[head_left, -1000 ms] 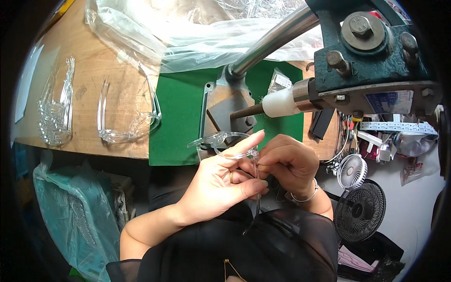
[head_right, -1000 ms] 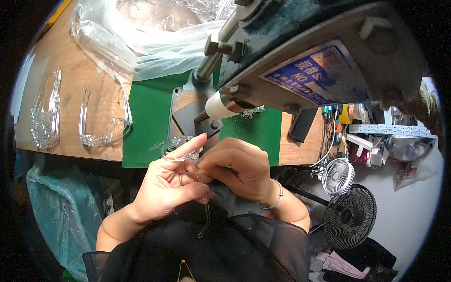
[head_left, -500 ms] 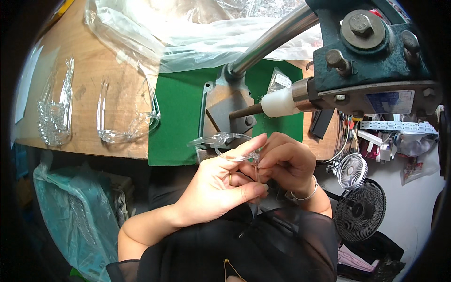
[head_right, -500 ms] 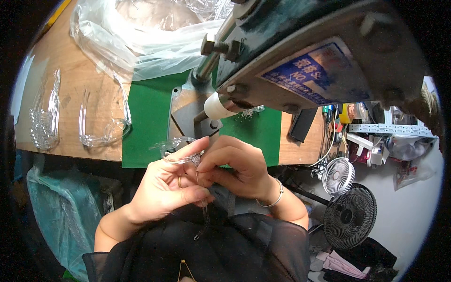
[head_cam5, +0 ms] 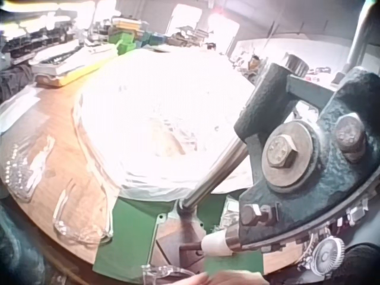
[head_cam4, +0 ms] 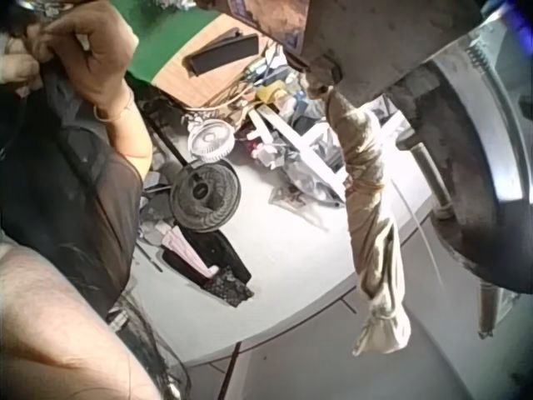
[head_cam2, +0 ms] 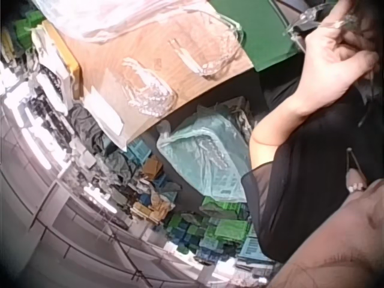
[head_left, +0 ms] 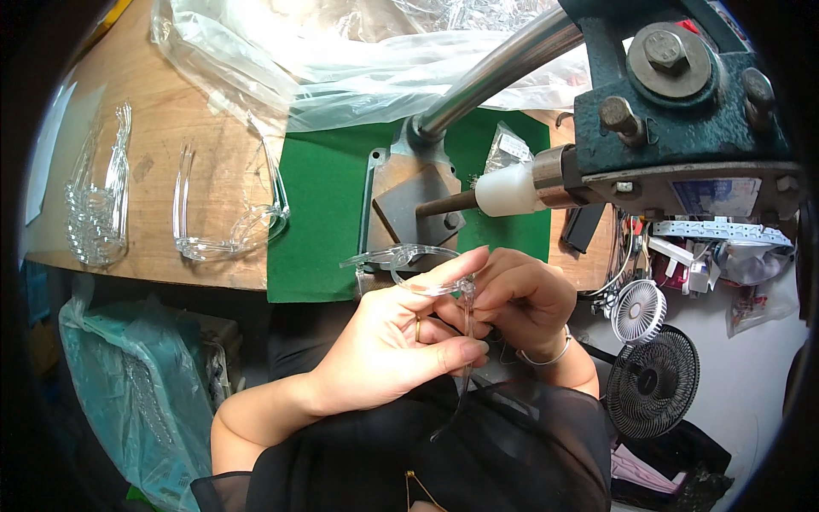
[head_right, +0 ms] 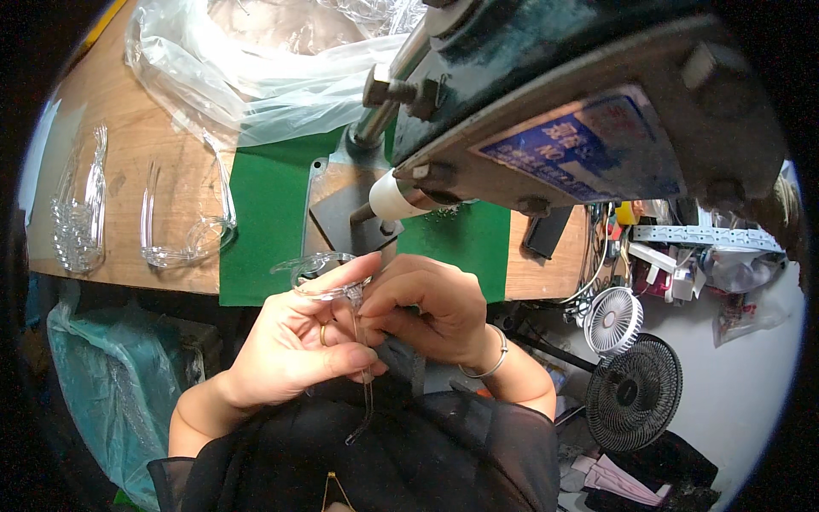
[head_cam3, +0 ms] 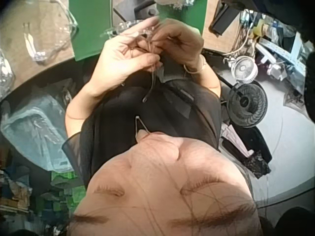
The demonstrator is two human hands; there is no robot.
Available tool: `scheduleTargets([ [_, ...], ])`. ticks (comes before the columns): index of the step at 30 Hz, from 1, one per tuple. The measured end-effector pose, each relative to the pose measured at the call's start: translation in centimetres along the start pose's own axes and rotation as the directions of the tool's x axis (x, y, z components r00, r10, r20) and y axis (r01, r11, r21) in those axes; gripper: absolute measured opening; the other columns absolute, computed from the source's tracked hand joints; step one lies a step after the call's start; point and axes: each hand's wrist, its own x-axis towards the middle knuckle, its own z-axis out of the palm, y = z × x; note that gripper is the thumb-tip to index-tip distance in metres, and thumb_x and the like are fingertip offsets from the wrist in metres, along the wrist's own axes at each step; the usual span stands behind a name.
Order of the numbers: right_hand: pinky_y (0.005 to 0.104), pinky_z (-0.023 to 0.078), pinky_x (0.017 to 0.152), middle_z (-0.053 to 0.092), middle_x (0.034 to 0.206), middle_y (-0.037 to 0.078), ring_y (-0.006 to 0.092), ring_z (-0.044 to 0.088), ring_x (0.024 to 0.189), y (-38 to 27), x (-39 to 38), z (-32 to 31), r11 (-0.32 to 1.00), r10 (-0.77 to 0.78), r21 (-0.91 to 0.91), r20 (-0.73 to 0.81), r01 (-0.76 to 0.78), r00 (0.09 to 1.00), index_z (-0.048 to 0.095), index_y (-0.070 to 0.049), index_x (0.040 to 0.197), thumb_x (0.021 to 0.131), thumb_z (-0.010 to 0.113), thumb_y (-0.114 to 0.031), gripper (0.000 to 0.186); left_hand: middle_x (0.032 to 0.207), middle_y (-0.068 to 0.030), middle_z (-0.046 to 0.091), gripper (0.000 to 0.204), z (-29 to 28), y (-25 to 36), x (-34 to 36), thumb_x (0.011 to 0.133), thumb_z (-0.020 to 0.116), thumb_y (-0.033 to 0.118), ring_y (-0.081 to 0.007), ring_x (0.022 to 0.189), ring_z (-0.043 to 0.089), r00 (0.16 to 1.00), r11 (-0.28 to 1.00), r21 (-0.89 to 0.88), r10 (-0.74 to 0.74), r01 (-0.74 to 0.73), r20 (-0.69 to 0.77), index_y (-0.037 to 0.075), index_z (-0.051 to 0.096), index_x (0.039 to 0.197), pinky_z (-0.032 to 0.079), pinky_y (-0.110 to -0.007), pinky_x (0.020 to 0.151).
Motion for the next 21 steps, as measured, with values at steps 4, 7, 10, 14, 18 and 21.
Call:
scheduleTargets([
  [4, 0.0244, 0.041, 0.056, 0.056, 0.071, 0.005, 0.0159, 0.052, 0.063, 0.4, -0.1, -0.1, 0.998, 0.020, 0.065, 0.023, -0.021, 1.000, 0.056, -0.003, 0.079, 0.075, 0.062, -0.002, 0.008, 0.086, -0.0060, 0.056, 0.065, 0.1, 0.2, 0.0, 0.077, 0.060, -0.002, -0.0105, 0.076, 0.058, 1.000, 1.000, 0.002, -0.010, 0.010, -0.001, 0.008, 0.029, 0.132, 0.048, -0.021, 0.066],
  [7, 0.0236, 0.039, 0.056, 0.054, 0.070, 0.004, 0.0146, 0.050, 0.062, 0.8, -0.4, 0.3, 0.996, 0.025, 0.081, -0.005, -0.024, 1.000, 0.055, -0.004, 0.081, 0.075, 0.062, -0.002, 0.010, 0.086, -0.0061, 0.056, 0.065, 0.1, 0.0, 0.2, 0.077, 0.060, -0.003, -0.0104, 0.076, 0.058, 1.000, 1.000, 0.005, 0.003, -0.003, -0.003, 0.007, 0.028, 0.132, 0.048, -0.021, 0.066],
  [10, 0.0233, 0.038, 0.055, 0.053, 0.070, 0.004, 0.0142, 0.049, 0.062, 0.6, -0.6, 0.3, 0.999, 0.022, 0.050, -0.002, -0.021, 1.000, 0.055, -0.004, 0.082, 0.074, 0.062, -0.001, 0.010, 0.080, -0.0081, 0.057, 0.068, 0.7, 0.4, 0.2, 0.073, 0.058, -0.012, -0.0167, 0.073, 0.061, 0.997, 1.000, -0.002, -0.023, 0.023, -0.077, 0.001, 0.026, 0.131, 0.051, -0.026, 0.071],
  [14, 0.0232, 0.038, 0.056, 0.053, 0.072, 0.005, 0.0145, 0.049, 0.064, 0.6, -0.6, 0.1, 1.000, 0.009, 0.020, 0.039, -0.009, 0.999, 0.056, -0.003, 0.082, 0.074, 0.062, 0.000, 0.011, 0.082, -0.0084, 0.056, 0.068, 0.5, 0.0, -0.1, 0.073, 0.058, -0.012, -0.0162, 0.075, 0.060, 0.998, 1.000, -0.019, -0.006, 0.005, -0.065, 0.003, 0.027, 0.132, 0.051, -0.026, 0.071],
  [18, 0.0236, 0.039, 0.057, 0.056, 0.074, 0.006, 0.0148, 0.050, 0.064, 0.6, -0.8, 0.8, 0.981, 0.081, 0.179, -0.038, -0.073, 0.996, 0.056, -0.002, 0.081, 0.073, 0.064, -0.001, 0.011, 0.083, -0.0083, 0.056, 0.069, 0.5, -0.1, -0.3, 0.073, 0.058, -0.011, -0.0156, 0.075, 0.060, 0.998, 0.999, 0.025, 0.033, -0.032, -0.053, 0.004, 0.027, 0.132, 0.051, -0.026, 0.072],
  [21, 0.0247, 0.039, 0.058, 0.058, 0.073, 0.007, 0.0154, 0.050, 0.063, 0.5, -0.8, 1.3, 0.968, 0.069, 0.248, -0.121, -0.037, 0.990, 0.056, -0.002, 0.081, 0.073, 0.065, -0.003, 0.012, 0.083, -0.0082, 0.056, 0.069, 0.7, -0.6, -0.2, 0.072, 0.059, -0.011, -0.0149, 0.075, 0.059, 0.994, 0.995, 0.007, 0.097, -0.097, -0.050, 0.005, 0.027, 0.132, 0.050, -0.027, 0.072],
])
